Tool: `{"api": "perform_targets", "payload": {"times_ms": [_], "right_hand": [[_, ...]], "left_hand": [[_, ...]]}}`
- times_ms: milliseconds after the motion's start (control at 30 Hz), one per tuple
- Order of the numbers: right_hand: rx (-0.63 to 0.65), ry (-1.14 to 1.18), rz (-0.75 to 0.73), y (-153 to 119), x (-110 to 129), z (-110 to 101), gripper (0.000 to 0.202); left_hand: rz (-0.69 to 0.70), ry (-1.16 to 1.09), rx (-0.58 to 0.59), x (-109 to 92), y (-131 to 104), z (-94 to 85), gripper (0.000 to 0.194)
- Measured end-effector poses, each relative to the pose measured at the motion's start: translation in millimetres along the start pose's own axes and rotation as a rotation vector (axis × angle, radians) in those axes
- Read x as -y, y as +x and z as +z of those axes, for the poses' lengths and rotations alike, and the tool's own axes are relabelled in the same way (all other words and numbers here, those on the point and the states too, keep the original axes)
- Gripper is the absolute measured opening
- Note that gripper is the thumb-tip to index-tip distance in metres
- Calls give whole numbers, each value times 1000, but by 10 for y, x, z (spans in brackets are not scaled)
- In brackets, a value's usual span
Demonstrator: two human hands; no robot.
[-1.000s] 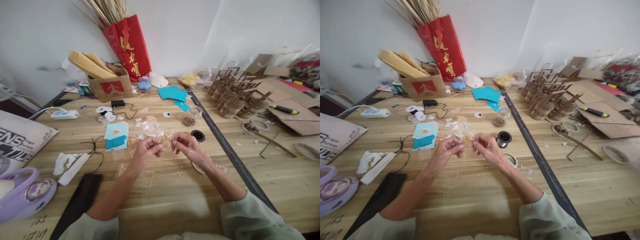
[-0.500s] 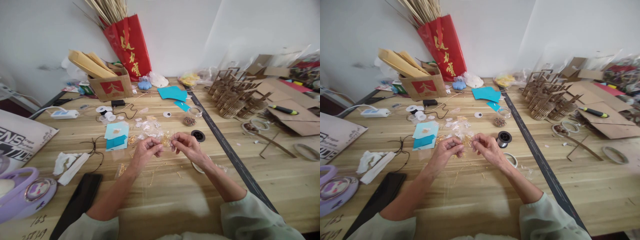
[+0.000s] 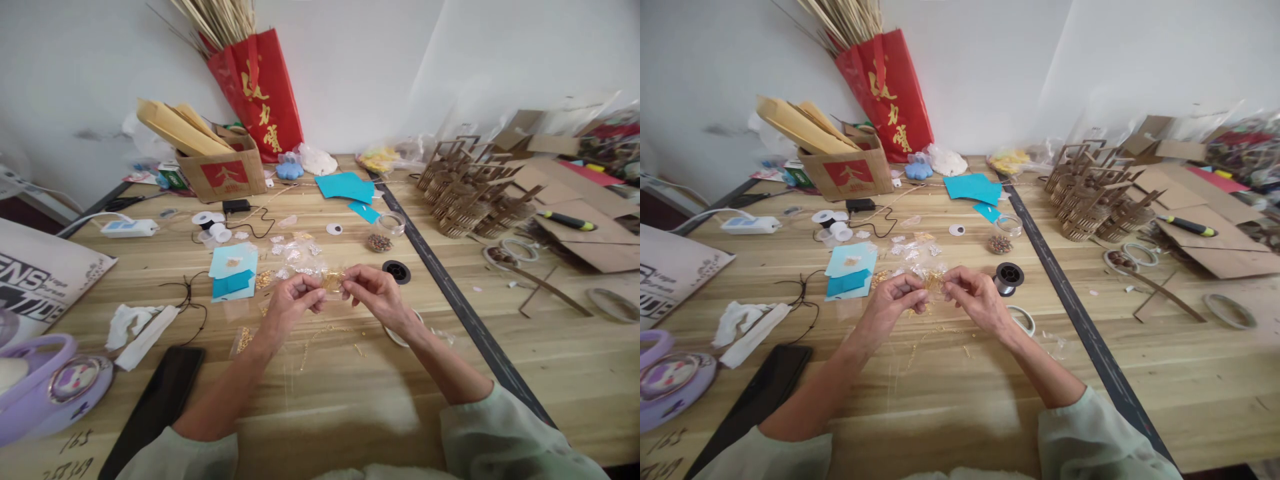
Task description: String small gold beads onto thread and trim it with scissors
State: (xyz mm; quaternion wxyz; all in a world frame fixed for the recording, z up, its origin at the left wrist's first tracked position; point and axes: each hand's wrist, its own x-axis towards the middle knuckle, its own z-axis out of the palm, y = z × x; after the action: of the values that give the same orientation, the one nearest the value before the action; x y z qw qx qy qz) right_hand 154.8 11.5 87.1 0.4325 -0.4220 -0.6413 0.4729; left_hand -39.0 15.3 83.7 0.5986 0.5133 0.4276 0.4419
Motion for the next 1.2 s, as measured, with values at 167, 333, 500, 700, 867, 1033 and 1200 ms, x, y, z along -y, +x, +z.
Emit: {"api": "perform_targets", "payload": {"times_ms": [167, 333, 500, 700, 867, 1033, 1200], "right_hand": [[-15, 11, 5, -4, 20, 7, 20], [-22, 10, 18, -1, 35, 14, 20], [-27, 38, 33, 4, 48, 13, 20], [-28, -9, 14, 5, 48, 6, 19], [-39, -45, -8, 3, 52, 6, 18], [-48, -63, -23, 5, 50, 1, 19], [-32, -22, -24, 10, 58, -2, 20]], "left_hand": [[9, 0, 9, 7, 2, 2, 24], [19, -5, -1, 25, 6, 6, 24], [29, -2, -22, 28, 1, 13, 24], [42, 18, -19, 24, -3, 14, 24], [51, 13, -15, 33, -2, 14, 24], [52, 19, 0, 31, -4, 13, 24], [66, 91, 22, 12, -12, -1, 21]]}}
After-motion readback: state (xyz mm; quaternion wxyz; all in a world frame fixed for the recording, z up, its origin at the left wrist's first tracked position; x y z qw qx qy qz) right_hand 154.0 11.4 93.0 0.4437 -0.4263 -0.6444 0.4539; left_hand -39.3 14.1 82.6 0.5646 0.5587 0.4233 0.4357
